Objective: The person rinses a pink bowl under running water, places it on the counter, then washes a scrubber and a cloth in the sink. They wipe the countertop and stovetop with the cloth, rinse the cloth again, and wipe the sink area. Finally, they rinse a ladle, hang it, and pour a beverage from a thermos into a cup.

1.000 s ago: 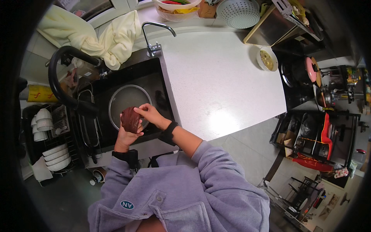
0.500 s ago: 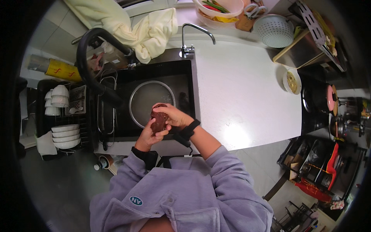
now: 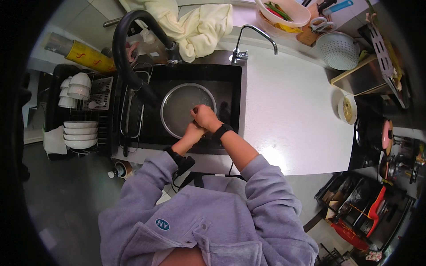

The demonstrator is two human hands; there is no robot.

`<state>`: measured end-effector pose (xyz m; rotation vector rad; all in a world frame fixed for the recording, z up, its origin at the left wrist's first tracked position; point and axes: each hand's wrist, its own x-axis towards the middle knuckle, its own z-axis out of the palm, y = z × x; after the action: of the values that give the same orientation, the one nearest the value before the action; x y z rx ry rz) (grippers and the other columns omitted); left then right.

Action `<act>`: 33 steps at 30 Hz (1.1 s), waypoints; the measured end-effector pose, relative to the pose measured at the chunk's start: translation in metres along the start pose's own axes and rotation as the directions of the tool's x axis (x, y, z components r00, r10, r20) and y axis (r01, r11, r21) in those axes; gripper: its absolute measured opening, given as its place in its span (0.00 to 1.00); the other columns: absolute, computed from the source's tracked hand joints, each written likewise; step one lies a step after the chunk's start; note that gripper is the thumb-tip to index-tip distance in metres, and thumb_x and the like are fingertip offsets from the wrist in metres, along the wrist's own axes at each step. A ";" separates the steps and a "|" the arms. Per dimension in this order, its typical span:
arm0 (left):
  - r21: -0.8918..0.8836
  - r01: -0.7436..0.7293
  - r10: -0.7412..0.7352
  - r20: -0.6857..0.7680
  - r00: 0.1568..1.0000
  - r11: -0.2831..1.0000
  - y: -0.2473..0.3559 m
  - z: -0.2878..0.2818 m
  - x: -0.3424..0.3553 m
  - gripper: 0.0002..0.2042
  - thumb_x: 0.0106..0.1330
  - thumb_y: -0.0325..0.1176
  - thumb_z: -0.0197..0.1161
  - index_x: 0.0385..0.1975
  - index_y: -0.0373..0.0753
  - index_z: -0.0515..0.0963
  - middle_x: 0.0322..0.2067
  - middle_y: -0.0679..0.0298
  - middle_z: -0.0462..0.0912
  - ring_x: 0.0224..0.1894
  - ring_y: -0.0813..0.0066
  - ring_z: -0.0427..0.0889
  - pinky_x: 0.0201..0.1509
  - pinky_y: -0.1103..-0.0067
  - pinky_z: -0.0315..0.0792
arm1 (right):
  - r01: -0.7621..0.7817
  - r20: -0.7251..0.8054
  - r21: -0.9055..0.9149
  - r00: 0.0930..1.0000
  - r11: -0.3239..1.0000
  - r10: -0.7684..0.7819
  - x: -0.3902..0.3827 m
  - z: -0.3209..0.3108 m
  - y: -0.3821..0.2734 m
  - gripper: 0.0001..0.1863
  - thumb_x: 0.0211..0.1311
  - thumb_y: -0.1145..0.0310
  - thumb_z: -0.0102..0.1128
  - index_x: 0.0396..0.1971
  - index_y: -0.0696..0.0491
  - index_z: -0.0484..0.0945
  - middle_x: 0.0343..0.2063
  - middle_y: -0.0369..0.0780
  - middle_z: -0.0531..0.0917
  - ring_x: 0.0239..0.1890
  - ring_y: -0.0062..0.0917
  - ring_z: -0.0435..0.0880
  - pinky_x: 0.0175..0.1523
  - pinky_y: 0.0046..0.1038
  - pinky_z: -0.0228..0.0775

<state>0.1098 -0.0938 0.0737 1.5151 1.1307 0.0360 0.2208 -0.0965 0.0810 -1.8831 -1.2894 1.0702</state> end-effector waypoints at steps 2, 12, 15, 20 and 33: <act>0.293 -0.030 0.048 -0.055 0.997 0.956 -0.011 0.005 0.007 0.13 0.55 0.41 0.58 0.32 0.38 0.78 0.28 0.52 0.82 0.32 0.54 0.81 0.33 0.66 0.72 | -0.045 -0.030 -0.125 0.999 0.991 0.041 0.000 0.008 0.004 0.17 0.61 0.60 0.52 0.27 0.61 0.79 0.27 0.52 0.81 0.33 0.48 0.79 0.40 0.40 0.71; 0.707 -0.275 0.396 -0.008 0.918 0.652 -0.044 0.003 0.001 0.08 0.52 0.37 0.57 0.19 0.40 0.78 0.20 0.53 0.81 0.25 0.52 0.81 0.28 0.62 0.72 | -0.218 -0.168 -0.259 0.970 0.941 0.179 -0.012 0.040 0.022 0.19 0.63 0.61 0.44 0.25 0.59 0.80 0.28 0.53 0.81 0.35 0.48 0.80 0.43 0.42 0.72; 0.736 -0.338 0.438 0.062 0.897 0.586 -0.055 0.003 0.003 0.07 0.51 0.35 0.57 0.18 0.42 0.78 0.19 0.53 0.80 0.24 0.54 0.81 0.27 0.63 0.73 | -0.246 -0.170 -0.256 0.963 0.935 0.207 -0.018 0.045 0.025 0.20 0.64 0.60 0.44 0.24 0.59 0.80 0.28 0.53 0.81 0.34 0.48 0.80 0.42 0.42 0.72; 0.766 -0.322 0.417 0.078 0.906 0.557 -0.042 0.008 0.002 0.06 0.51 0.36 0.59 0.21 0.41 0.78 0.20 0.55 0.81 0.25 0.54 0.81 0.28 0.65 0.73 | -0.244 -0.175 -0.260 0.963 0.934 0.203 -0.020 0.037 0.026 0.20 0.63 0.59 0.45 0.24 0.59 0.80 0.27 0.52 0.81 0.33 0.47 0.80 0.41 0.42 0.73; -0.533 -0.028 0.008 -0.039 0.999 0.845 0.017 0.005 -0.005 0.16 0.67 0.41 0.54 0.30 0.31 0.77 0.29 0.67 0.79 0.32 0.83 0.75 0.35 0.84 0.67 | -0.438 0.450 0.777 0.889 0.452 0.086 -0.112 -0.095 0.043 0.28 0.55 0.74 0.56 0.56 0.65 0.61 0.41 0.46 0.77 0.39 0.29 0.82 0.47 0.26 0.77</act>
<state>0.1203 -0.0983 0.0881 1.0237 1.0234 0.3663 0.3008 -0.2207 0.1225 -1.0972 -0.3600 1.8541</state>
